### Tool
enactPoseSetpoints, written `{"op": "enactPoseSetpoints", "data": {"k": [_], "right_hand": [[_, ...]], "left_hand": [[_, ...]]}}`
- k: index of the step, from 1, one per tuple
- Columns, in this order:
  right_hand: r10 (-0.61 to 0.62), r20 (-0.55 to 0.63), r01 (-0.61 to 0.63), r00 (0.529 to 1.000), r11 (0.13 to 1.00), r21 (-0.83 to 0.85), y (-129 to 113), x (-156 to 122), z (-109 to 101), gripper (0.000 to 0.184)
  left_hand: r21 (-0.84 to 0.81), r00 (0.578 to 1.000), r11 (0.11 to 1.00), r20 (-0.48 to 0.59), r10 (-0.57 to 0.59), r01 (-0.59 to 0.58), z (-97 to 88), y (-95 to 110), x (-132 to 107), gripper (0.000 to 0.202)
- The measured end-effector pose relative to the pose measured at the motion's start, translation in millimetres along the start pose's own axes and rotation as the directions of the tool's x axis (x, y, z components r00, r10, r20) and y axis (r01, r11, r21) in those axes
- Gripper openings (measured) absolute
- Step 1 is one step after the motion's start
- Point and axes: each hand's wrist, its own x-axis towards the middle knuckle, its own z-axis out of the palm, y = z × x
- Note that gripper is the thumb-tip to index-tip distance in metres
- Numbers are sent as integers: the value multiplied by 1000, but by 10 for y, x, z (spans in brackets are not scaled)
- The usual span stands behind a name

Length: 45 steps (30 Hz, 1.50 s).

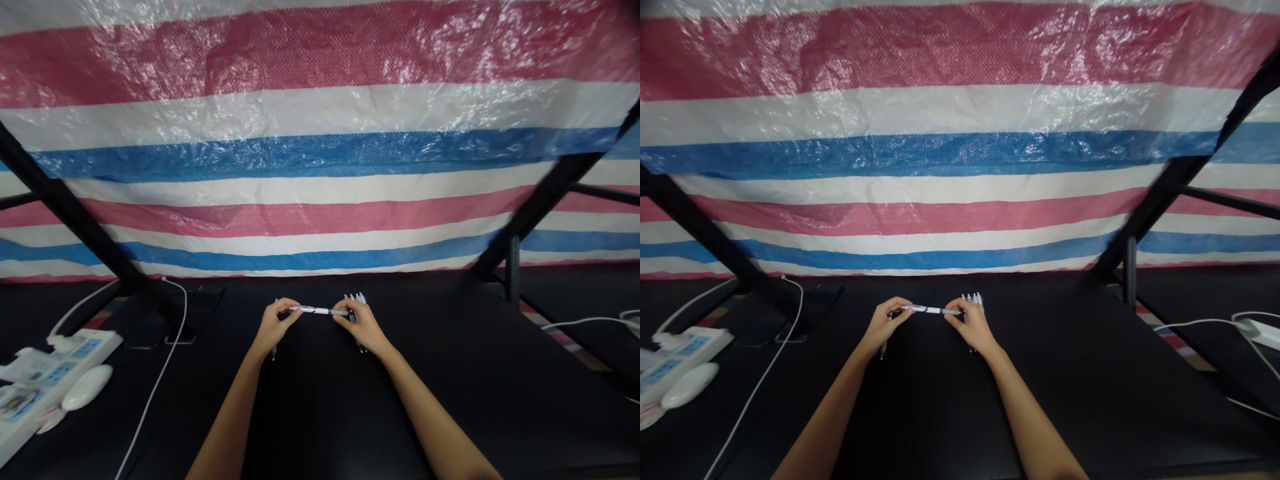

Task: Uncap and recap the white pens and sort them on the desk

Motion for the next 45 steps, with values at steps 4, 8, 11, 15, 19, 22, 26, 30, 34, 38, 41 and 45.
{"op": "enactPoseSetpoints", "data": {"k": [4,8,11,15,19,22,26,30,34,38,41,45], "right_hand": [[19,22,-19,1000,999,-36,-27,2,0,18],[24,45,-20,999,996,-85,-54,1,3,33],[43,33,-41,999,998,-53,-47,0,7,31],[46,-23,-45,999,999,28,-10,-5,14,23],[20,-23,-19,1000,1000,20,8,-9,10,12],[30,-10,-30,1000,1000,-8,-16,-8,-1,15],[30,12,-30,999,998,-54,-65,-6,-11,28],[45,2,-45,999,999,-4,-42,-7,2,23],[19,-32,-17,999,999,50,35,-6,24,21],[1,-25,-1,1000,1000,7,51,3,21,10],[15,-5,-15,1000,1000,-25,1,5,-3,17],[45,39,-43,998,997,-68,-63,-3,-21,34]], "left_hand": [[-18,1000,999,2,-27,27,-4,21,-5,21],[-82,999,995,-11,-48,47,-3,58,-7,22],[-95,999,995,-18,-45,43,-2,66,-5,21],[-115,997,992,-46,-54,48,-9,61,-2,19],[-129,996,990,-54,-67,59,-15,60,-1,20],[-138,996,988,-56,-73,64,-18,59,-1,21],[-144,995,988,-63,-72,62,-24,52,-3,21],[-165,995,984,-67,-76,64,-28,39,-3,22],[-185,993,981,-84,-83,66,-33,34,4,22],[-189,993,980,-93,-78,59,-39,40,9,22],[-202,992,977,-91,-89,69,-37,43,8,23],[-227,991,970,-83,-108,87,-28,39,7,24]]}}
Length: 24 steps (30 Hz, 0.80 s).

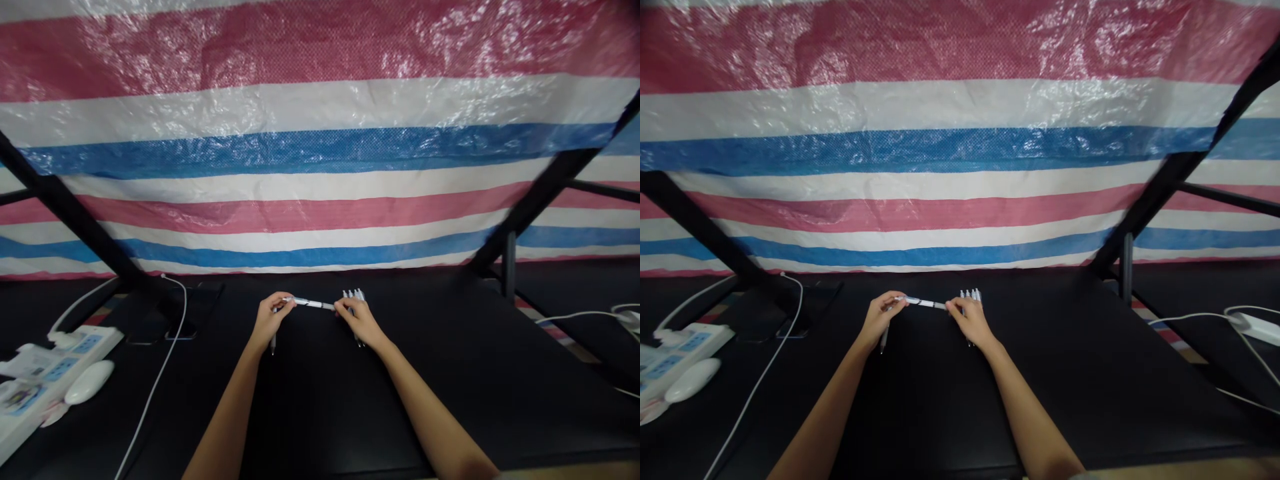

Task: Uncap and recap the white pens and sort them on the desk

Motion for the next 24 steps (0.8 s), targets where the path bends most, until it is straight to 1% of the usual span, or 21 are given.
{"op": "enactPoseSetpoints", "data": {"k": [1,3,6,9,11,14,15,18,21,24], "right_hand": [[5,1,-5,1000,1000,8,-2,-2,4,33],[7,-15,-6,1000,999,54,12,-3,21,21],[-13,-41,17,999,993,113,46,3,47,19],[-32,-40,35,999,995,89,45,7,43,13],[-29,-31,30,999,998,53,19,5,25,17],[-23,-5,23,1000,1000,8,-18,-5,2,29],[-21,-6,21,1000,1000,6,-22,-8,-1,29],[-15,-26,15,1000,1000,18,-9,-11,5,20],[-36,-16,36,999,999,22,10,-7,12,17],[-39,8,39,999,999,5,5,-3,7,23]], "left_hand": [[-3,1000,1000,-1,-2,2,2,-2,0,24],[-4,1000,1000,-4,-4,4,2,-3,2,25],[-11,1000,1000,-5,-8,8,-1,-2,4,26],[-26,1000,1000,-11,-15,14,-3,3,2,26],[-34,1000,999,-12,-14,13,-3,10,-2,27],[-32,1000,999,-10,-13,13,-1,24,-9,28],[-30,1000,999,-9,-14,13,-1,28,-10,28],[-24,1000,1000,-11,-11,11,-3,29,-10,27],[-17,1000,1000,-7,-9,9,-4,23,-10,27],[-17,1000,1000,1,-9,9,-2,19,-11,27]]}}
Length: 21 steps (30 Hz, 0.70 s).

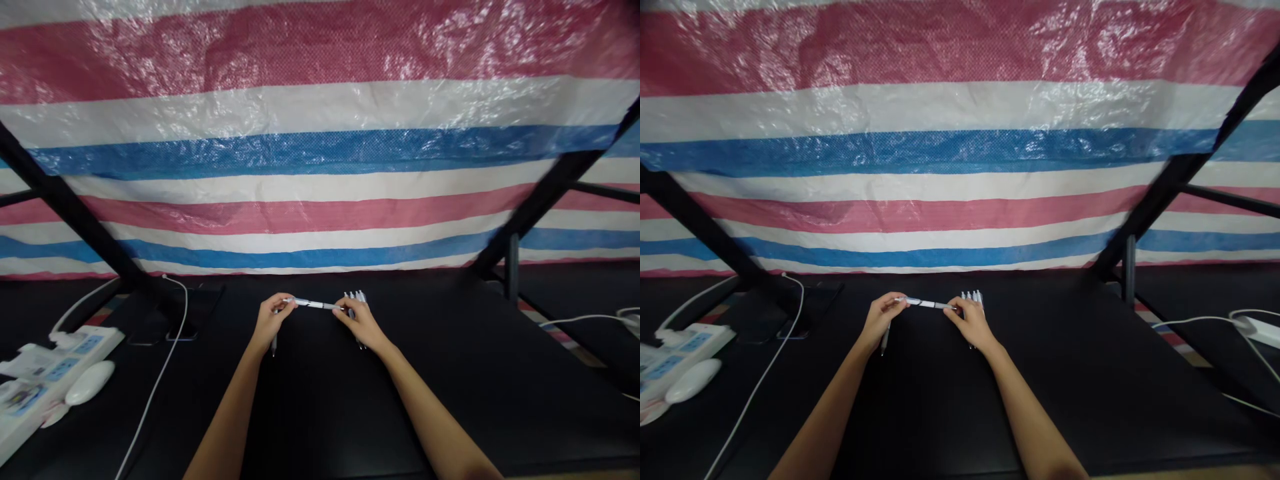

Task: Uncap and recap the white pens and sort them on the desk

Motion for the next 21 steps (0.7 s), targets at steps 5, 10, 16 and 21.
{"op": "enactPoseSetpoints", "data": {"k": [5,10,16,21], "right_hand": [[5,-8,-4,1000,1000,14,-11,-4,-2,22],[-5,-16,6,1000,999,42,-19,-8,-4,20],[0,-22,1,1000,999,53,-39,-9,-10,21],[-9,-12,10,1000,998,64,-31,-5,-7,19]], "left_hand": [[-12,1000,1000,-4,-2,2,4,8,1,28],[-7,1000,1000,-1,-13,13,5,31,-12,29],[-19,1000,1000,-9,-13,12,3,11,-8,30],[-20,1000,1000,-5,-16,16,1,4,0,30]]}}
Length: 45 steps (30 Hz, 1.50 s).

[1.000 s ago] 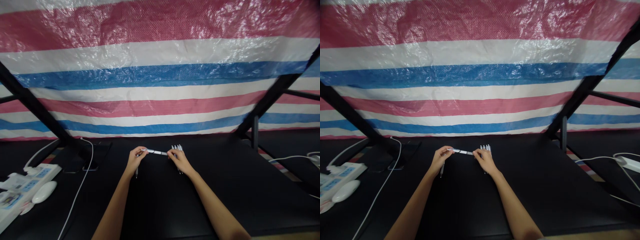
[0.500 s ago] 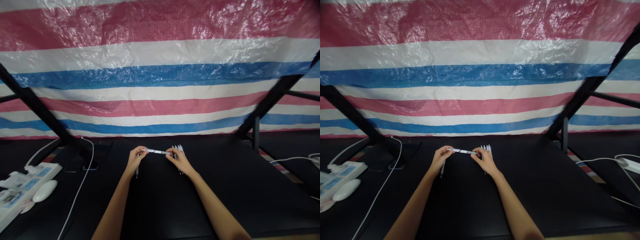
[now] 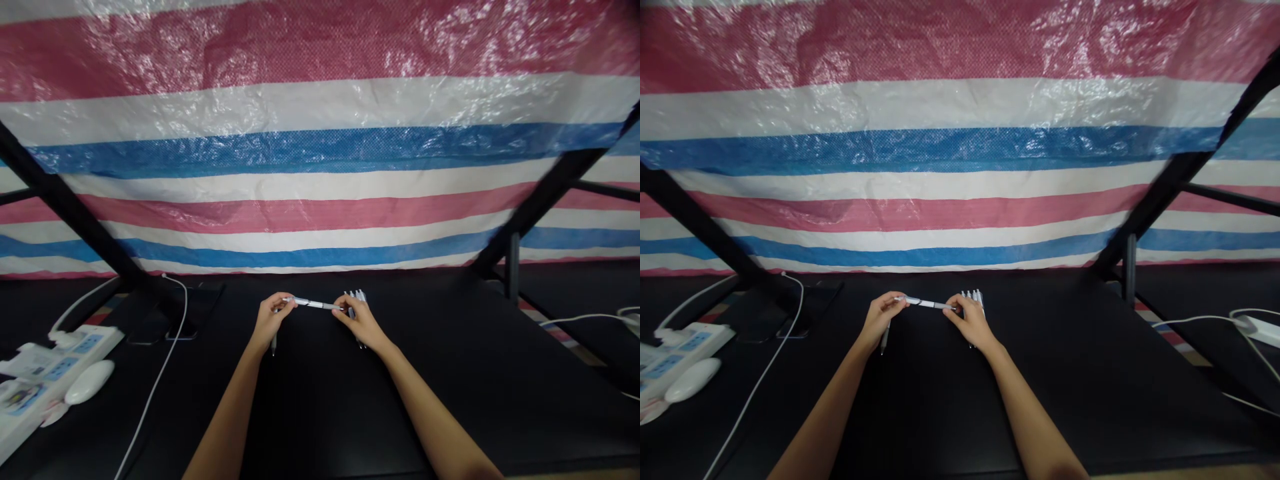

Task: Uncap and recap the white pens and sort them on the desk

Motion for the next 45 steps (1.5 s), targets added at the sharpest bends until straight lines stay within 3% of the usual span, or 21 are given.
{"op": "enactPoseSetpoints", "data": {"k": [22,38,45], "right_hand": [[13,62,-7,998,995,-97,-35,-1,-12,48],[5,53,0,999,995,-97,-16,-8,1,48],[10,44,-3,999,985,-174,15,-1,7,42]], "left_hand": [[18,1000,1000,19,18,-18,18,20,-20,25],[20,1000,1000,12,21,-21,16,-44,0,24],[11,999,999,-23,33,-33,40,-48,10,23]]}}
